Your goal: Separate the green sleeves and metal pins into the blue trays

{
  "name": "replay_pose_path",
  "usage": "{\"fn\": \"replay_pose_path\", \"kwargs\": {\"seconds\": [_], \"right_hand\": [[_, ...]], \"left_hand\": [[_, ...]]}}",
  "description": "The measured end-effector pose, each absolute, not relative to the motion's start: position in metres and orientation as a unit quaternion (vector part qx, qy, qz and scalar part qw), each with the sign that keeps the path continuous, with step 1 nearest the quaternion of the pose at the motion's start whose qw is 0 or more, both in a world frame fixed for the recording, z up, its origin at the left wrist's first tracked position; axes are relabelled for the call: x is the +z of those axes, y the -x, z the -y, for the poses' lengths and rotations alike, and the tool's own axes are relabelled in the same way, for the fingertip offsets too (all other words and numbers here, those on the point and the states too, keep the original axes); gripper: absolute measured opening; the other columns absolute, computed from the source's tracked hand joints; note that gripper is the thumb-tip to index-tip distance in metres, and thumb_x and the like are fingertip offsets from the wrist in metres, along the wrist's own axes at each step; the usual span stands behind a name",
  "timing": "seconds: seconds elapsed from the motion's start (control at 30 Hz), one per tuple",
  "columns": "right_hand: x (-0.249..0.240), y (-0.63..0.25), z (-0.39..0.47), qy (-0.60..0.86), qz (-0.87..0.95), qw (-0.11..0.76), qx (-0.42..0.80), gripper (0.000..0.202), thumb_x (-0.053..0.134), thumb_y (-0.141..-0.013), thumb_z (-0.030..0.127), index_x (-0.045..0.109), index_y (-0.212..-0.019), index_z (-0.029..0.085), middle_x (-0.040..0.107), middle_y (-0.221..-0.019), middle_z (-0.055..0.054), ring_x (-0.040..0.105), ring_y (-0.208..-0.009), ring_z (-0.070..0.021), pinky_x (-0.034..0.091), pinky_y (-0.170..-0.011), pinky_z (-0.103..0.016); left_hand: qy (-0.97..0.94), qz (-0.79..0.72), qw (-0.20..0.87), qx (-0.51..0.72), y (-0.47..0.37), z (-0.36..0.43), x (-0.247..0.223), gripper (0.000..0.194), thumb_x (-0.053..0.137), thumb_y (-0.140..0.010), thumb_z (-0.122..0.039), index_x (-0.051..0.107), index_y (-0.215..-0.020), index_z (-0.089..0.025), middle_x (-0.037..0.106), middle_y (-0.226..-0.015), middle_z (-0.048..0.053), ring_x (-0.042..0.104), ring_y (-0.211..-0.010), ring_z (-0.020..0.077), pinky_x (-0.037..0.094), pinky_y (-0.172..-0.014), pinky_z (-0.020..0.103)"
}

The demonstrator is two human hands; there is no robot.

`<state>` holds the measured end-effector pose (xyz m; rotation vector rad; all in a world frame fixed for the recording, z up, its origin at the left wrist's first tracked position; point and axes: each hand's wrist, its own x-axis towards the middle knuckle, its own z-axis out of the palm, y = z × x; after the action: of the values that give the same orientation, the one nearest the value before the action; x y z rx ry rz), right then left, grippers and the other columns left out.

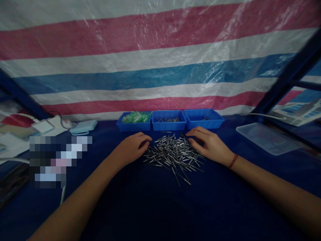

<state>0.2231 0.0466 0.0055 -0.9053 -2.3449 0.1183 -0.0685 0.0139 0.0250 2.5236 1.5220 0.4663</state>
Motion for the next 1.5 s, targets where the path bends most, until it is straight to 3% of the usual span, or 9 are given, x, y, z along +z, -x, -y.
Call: {"fn": "replay_pose_path", "kwargs": {"seconds": [0.13,0.33,0.5,0.6,0.73,0.83,0.93,1.2,1.5], "right_hand": [[0.005,-0.222,-0.045,0.339,0.889,0.302,0.056,0.022,0.045,-0.086,0.022,0.061,-0.100,0.017,0.061,-0.100,-0.008,0.060,-0.089,-0.0182,0.051,-0.081,-0.036],[0.006,-0.219,-0.042,0.319,0.900,0.295,0.046,0.023,0.044,-0.087,0.022,0.062,-0.100,0.017,0.061,-0.100,-0.008,0.060,-0.090,-0.0188,0.052,-0.080,-0.037],[0.009,-0.216,-0.037,0.317,0.898,0.300,0.049,0.023,0.045,-0.086,0.020,0.061,-0.102,0.016,0.061,-0.100,-0.009,0.060,-0.089,-0.0188,0.052,-0.079,-0.037],[0.013,-0.209,-0.028,0.310,0.887,0.335,0.064,0.024,0.046,-0.086,0.020,0.061,-0.104,0.017,0.060,-0.102,-0.009,0.059,-0.090,-0.0187,0.051,-0.080,-0.037],[0.018,-0.196,-0.009,0.314,0.858,0.383,0.134,0.021,0.051,-0.085,0.022,0.061,-0.103,0.019,0.060,-0.098,-0.007,0.059,-0.080,-0.0159,0.052,-0.068,-0.032],[0.021,-0.189,0.004,0.329,0.825,0.413,0.199,0.019,0.054,-0.085,0.025,0.060,-0.102,0.020,0.061,-0.091,-0.006,0.057,-0.067,-0.0131,0.050,-0.056,-0.027],[0.023,-0.186,0.011,0.329,0.805,0.440,0.223,0.014,0.054,-0.085,0.025,0.061,-0.096,0.021,0.061,-0.090,-0.005,0.058,-0.071,-0.0142,0.049,-0.060,-0.028],[0.025,-0.185,0.016,0.300,0.798,0.458,0.250,0.009,0.055,-0.085,0.023,0.062,-0.089,0.020,0.061,-0.085,-0.005,0.059,-0.076,-0.0154,0.049,-0.063,-0.030],[0.023,-0.184,0.014,0.288,0.803,0.460,0.248,0.009,0.054,-0.085,0.019,0.063,-0.087,0.020,0.061,-0.085,-0.004,0.058,-0.077,-0.0144,0.048,-0.063,-0.028]], "left_hand": [[-0.863,-0.480,0.095,0.129,0.072,-0.017,0.024,0.024,0.046,-0.088,-0.025,0.061,-0.105,-0.019,0.061,-0.102,0.006,0.058,-0.092,0.0187,0.044,-0.083,0.032],[-0.873,-0.470,0.081,0.101,0.070,-0.015,0.026,0.019,0.046,-0.087,-0.025,0.064,-0.085,-0.017,0.061,-0.090,0.004,0.058,-0.082,0.0164,0.045,-0.075,0.027],[-0.862,-0.491,0.051,0.112,0.071,-0.013,0.032,0.019,0.044,-0.088,-0.023,0.062,-0.086,-0.016,0.061,-0.087,0.005,0.057,-0.081,0.0185,0.043,-0.075,0.032],[-0.850,-0.495,0.032,0.181,0.065,-0.010,0.038,0.018,0.044,-0.089,-0.024,0.060,-0.088,-0.017,0.060,-0.091,0.006,0.056,-0.086,0.0193,0.041,-0.080,0.034],[-0.792,-0.497,0.146,0.324,0.034,0.005,0.039,0.017,0.046,-0.089,-0.028,0.059,-0.089,-0.018,0.062,-0.083,0.002,0.057,-0.074,0.0146,0.044,-0.069,0.027],[-0.750,-0.486,0.271,0.357,0.009,0.020,0.034,0.021,0.045,-0.089,-0.033,0.060,-0.090,-0.018,0.061,-0.077,0.000,0.057,-0.069,0.0139,0.044,-0.064,0.025],[-0.732,-0.462,0.330,0.377,-0.005,0.030,0.030,0.021,0.046,-0.089,-0.033,0.060,-0.088,-0.018,0.060,-0.077,0.000,0.056,-0.070,0.0139,0.044,-0.065,0.025],[-0.722,-0.459,0.355,0.376,-0.008,0.033,0.028,0.019,0.047,-0.088,-0.031,0.060,-0.088,-0.017,0.058,-0.074,-0.001,0.053,-0.067,0.0129,0.042,-0.061,0.025],[-0.744,-0.436,0.351,0.365,-0.009,0.033,0.021,0.016,0.048,-0.088,-0.028,0.059,-0.096,-0.019,0.062,-0.088,0.002,0.058,-0.077,0.0148,0.045,-0.071,0.028]]}}
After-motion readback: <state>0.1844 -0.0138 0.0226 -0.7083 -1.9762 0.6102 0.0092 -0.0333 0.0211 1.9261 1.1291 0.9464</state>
